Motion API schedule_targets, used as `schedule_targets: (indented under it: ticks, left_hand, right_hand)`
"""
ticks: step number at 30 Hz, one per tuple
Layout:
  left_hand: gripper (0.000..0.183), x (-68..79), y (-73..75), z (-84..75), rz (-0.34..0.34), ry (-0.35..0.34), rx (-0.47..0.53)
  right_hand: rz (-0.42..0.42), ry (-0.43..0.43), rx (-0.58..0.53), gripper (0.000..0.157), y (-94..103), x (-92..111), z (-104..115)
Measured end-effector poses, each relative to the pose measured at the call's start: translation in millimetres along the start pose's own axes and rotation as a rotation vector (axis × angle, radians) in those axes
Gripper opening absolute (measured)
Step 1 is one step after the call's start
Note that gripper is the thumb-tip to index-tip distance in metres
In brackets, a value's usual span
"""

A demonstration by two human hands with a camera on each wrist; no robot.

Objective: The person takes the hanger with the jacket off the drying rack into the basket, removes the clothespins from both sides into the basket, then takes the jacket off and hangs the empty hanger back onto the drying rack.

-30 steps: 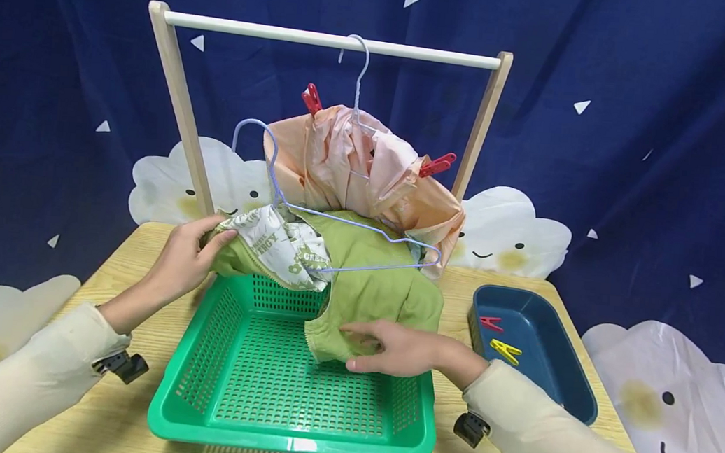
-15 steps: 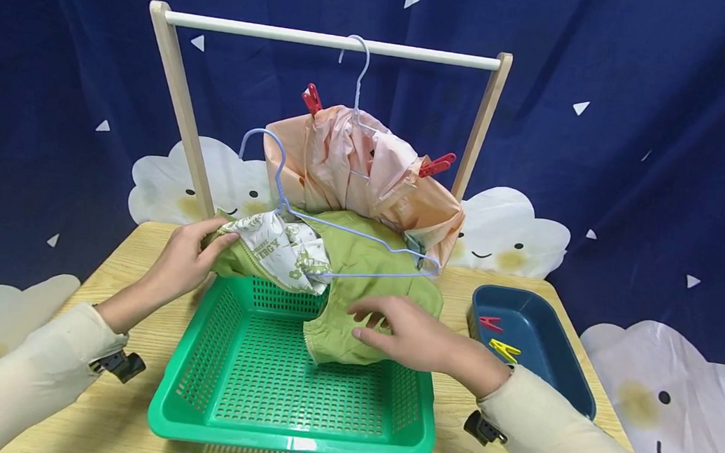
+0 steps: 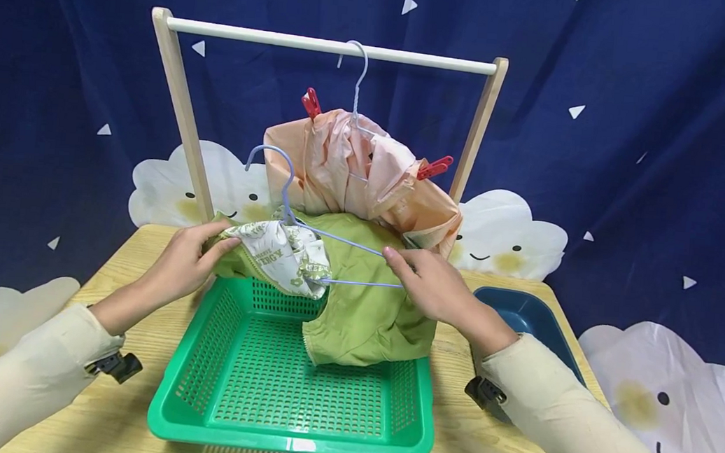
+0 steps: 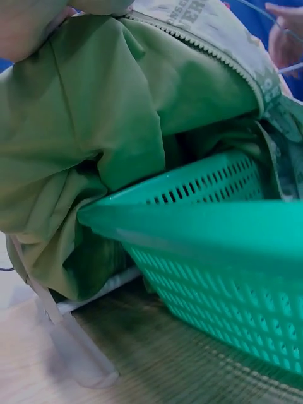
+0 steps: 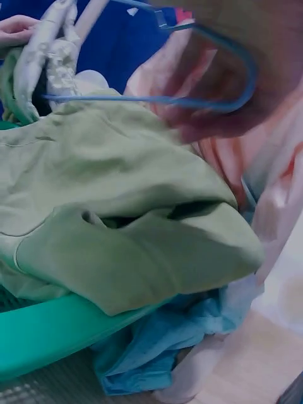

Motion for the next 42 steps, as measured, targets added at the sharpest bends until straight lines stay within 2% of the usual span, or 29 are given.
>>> schedule_targets:
  ticks: [3, 6, 10, 13, 15, 19, 21, 24, 27, 31, 37, 42]
  left_hand:
    - [0.01, -0.1, -1.4, -5.6, -0.001, -0.035, -0.015]
    - [0.014, -1.0, -3.1, -12.2, 0.005, -0.048, -0.01]
    - [0.031, -1.6, -4.8, -21.7, -0.007, -0.01, -0.038]
    - [0.05, -0.9, -6.5, -27.6, -0.033, 0.034, -0.115]
    - [0.056, 0.3, -7.2, -29.4, -0.062, 0.053, -0.163]
    - [0.044, 1.2, -4.3, -24.4, -0.134, 0.083, -0.185]
    - [0.035, 1.6, -1.5, -18.4, -0.145, 0.106, -0.175]
    - [0.028, 2.4, 1.1, -7.6, -0.114, 0.159, -0.164]
    - [0.025, 4.5, 3.0, 0.9, -0.046, 0.212, -0.164]
    - [0.026, 6.9, 5.7, 5.9, 0.032, 0.238, -0.172]
    - [0.021, 6.1, 9.3, 13.2, 0.039, 0.204, -0.153]
    - [0.023, 5.5, 13.5, 21.4, 0.064, 0.246, -0.079]
  right_hand:
    - [0.159, -0.017, -0.189, 0.055, -12.8, 0.8, -8.6]
    - [0.238, -0.019, -0.31, 0.058, -20.8, 0.9, -10.3]
    - [0.239, -0.012, -0.335, 0.064, -24.0, -1.5, -8.0]
    - [0.23, -0.007, -0.323, 0.067, -24.6, -1.5, -4.5]
    - [0.23, 0.006, -0.314, 0.067, -25.1, -1.0, -1.5]
    - [0.234, 0.014, -0.336, 0.067, -25.4, 0.0, 2.7]
    - [0.221, 0.002, -0.348, 0.066, -23.5, 1.2, 2.2]
    - [0.205, -0.028, -0.353, 0.064, -18.0, 4.9, -0.8]
    - [0.184, -0.053, -0.329, 0.062, -9.1, 10.5, -5.4]
    - [0.168, -0.087, -0.327, 0.063, 2.4, 17.9, -13.8]
    - [0.174, -0.139, -0.405, 0.066, 12.0, 23.2, -29.8]
    - [0.205, -0.158, -0.438, 0.07, 17.8, 29.6, -40.5]
Point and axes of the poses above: each hand's wrist, its own x-axis away from the middle knuckle, its own y-axis out of the back of the hand, z = x × y, the point moved 5 cm from there along -x, towards the middle knuckle, and after that the axes turned 15 degrees about y, right-handed, at the moved point
